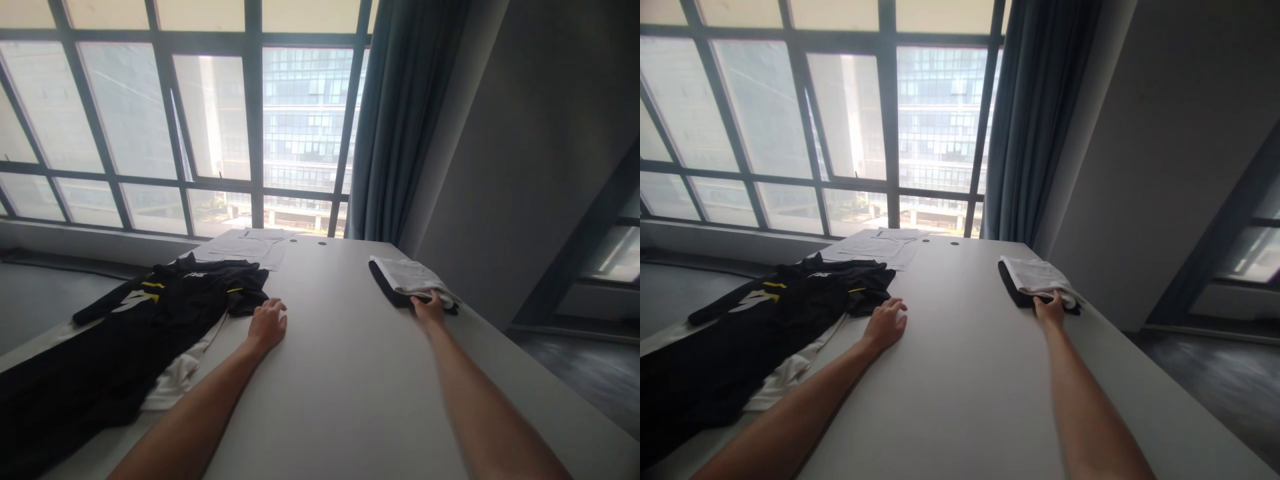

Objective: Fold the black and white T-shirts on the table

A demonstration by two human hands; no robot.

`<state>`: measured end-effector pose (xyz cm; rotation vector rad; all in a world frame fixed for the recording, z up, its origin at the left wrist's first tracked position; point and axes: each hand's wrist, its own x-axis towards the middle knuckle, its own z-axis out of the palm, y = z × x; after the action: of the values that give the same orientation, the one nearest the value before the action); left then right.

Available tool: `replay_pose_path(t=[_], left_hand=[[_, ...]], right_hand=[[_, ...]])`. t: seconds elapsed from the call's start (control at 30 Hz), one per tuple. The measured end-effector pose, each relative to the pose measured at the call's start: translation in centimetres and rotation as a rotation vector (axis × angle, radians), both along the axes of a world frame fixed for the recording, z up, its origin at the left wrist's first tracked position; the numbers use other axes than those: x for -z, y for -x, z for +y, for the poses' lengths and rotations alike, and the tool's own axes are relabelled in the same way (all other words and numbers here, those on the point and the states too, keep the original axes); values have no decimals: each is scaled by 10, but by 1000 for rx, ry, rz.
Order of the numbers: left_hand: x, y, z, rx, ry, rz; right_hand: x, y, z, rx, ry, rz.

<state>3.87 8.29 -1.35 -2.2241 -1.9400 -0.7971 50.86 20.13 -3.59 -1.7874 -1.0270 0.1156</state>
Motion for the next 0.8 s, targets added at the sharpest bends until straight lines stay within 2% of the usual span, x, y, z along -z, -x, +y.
replay_pose_path(t=[0.1,0.17,0.27,0.37,0.43,0.5,0.57,0.63,0.7,0.8], left_hand=[[-2,11,2,-240,-99,51],[-3,25,5,-354,-30,72],[-5,44,8,-401,101,57],[-9,47,10,-384,103,-59],[-10,38,10,-342,79,-168],[-11,24,9,-241,56,-241],[-11,9,8,-106,53,-271],[-13,2,7,-27,53,-262],[-18,6,6,-60,-8,-204],[-26,33,6,-251,-117,-101]], right_hand=[[-5,11,-12,108,57,63],[-11,20,-23,141,100,104],[-23,35,-41,128,180,112],[-33,51,-56,36,247,79],[-38,66,-63,-75,269,71],[-42,86,-69,-242,297,84],[-47,109,-74,-470,333,91],[-50,131,-80,-739,389,18],[-51,147,-86,-924,455,-97],[-44,157,-91,-944,433,-231]])
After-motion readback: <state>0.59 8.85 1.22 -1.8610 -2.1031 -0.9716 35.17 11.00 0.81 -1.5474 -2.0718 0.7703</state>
